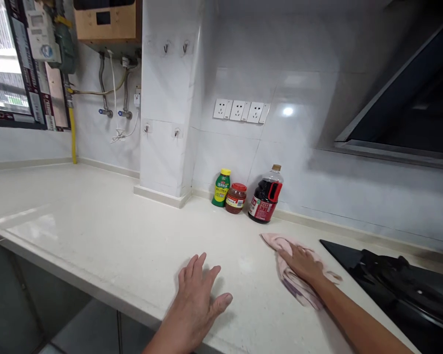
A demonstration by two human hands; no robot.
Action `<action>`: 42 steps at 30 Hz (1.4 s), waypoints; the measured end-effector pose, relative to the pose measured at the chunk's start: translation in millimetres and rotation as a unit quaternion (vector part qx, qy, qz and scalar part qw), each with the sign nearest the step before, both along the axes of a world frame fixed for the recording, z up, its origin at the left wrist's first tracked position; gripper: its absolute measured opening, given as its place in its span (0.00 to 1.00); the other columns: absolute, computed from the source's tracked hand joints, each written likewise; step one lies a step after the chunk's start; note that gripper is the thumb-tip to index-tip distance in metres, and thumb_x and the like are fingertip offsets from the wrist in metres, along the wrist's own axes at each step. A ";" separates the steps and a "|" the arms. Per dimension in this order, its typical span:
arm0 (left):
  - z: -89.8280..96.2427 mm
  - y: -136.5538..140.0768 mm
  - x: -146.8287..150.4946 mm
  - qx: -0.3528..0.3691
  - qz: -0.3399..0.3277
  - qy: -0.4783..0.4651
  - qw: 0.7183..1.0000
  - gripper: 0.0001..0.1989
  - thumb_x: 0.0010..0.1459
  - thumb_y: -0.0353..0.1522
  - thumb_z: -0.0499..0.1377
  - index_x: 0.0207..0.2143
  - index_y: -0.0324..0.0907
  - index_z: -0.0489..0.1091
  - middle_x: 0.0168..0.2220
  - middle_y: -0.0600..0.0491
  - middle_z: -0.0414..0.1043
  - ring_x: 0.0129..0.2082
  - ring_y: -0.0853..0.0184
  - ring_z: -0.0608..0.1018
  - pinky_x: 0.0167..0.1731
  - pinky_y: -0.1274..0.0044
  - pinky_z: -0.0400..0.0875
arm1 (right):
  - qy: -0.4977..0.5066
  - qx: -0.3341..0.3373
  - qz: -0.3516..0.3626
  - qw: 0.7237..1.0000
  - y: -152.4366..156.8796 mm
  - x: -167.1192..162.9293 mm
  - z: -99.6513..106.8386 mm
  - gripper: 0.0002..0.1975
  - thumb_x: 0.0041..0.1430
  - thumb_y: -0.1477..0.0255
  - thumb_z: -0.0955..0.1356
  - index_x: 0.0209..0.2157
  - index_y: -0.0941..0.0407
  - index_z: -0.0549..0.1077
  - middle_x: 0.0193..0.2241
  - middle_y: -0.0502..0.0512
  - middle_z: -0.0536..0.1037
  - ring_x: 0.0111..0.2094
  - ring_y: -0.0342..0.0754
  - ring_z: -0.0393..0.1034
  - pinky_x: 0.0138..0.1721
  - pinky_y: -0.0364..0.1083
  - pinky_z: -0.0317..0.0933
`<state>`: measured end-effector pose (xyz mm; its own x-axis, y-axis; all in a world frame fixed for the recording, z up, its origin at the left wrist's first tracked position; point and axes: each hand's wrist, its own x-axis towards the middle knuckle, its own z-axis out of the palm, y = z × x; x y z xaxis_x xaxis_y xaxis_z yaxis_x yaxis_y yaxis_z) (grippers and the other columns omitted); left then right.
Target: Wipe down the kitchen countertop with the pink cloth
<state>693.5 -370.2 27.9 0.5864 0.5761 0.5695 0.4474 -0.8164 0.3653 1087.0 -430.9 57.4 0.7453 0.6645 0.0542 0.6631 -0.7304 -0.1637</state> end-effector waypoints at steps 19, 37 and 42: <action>26.6 2.2 -4.2 -0.095 0.078 -0.075 0.990 0.22 0.69 0.43 0.46 0.61 0.51 0.65 0.68 0.44 0.52 0.67 0.52 0.57 0.62 0.50 0.55 | 0.069 0.041 0.450 0.889 -31.1 -232.7 14.8 0.31 0.69 0.58 0.57 0.69 0.52 0.53 0.70 0.56 0.49 0.70 0.57 0.37 0.67 0.64 0.32; 33.3 -3.1 -4.7 -0.040 -0.011 0.033 0.999 0.22 0.69 0.46 0.45 0.57 0.51 0.69 0.63 0.46 0.62 0.65 0.56 0.60 0.61 0.56 0.58 | -0.048 0.028 0.041 0.998 -159.0 -80.0 -13.3 0.37 0.68 0.52 0.51 0.68 0.62 0.53 0.67 0.68 0.54 0.67 0.66 0.47 0.62 0.69 0.45; 32.1 -5.1 -4.0 -0.010 -0.030 0.047 0.998 0.22 0.68 0.46 0.46 0.57 0.49 0.68 0.63 0.44 0.62 0.65 0.56 0.61 0.61 0.56 0.58 | 0.023 0.040 0.159 0.986 -102.5 -187.4 3.6 0.38 0.69 0.50 0.53 0.69 0.61 0.51 0.69 0.68 0.48 0.69 0.69 0.39 0.64 0.71 0.37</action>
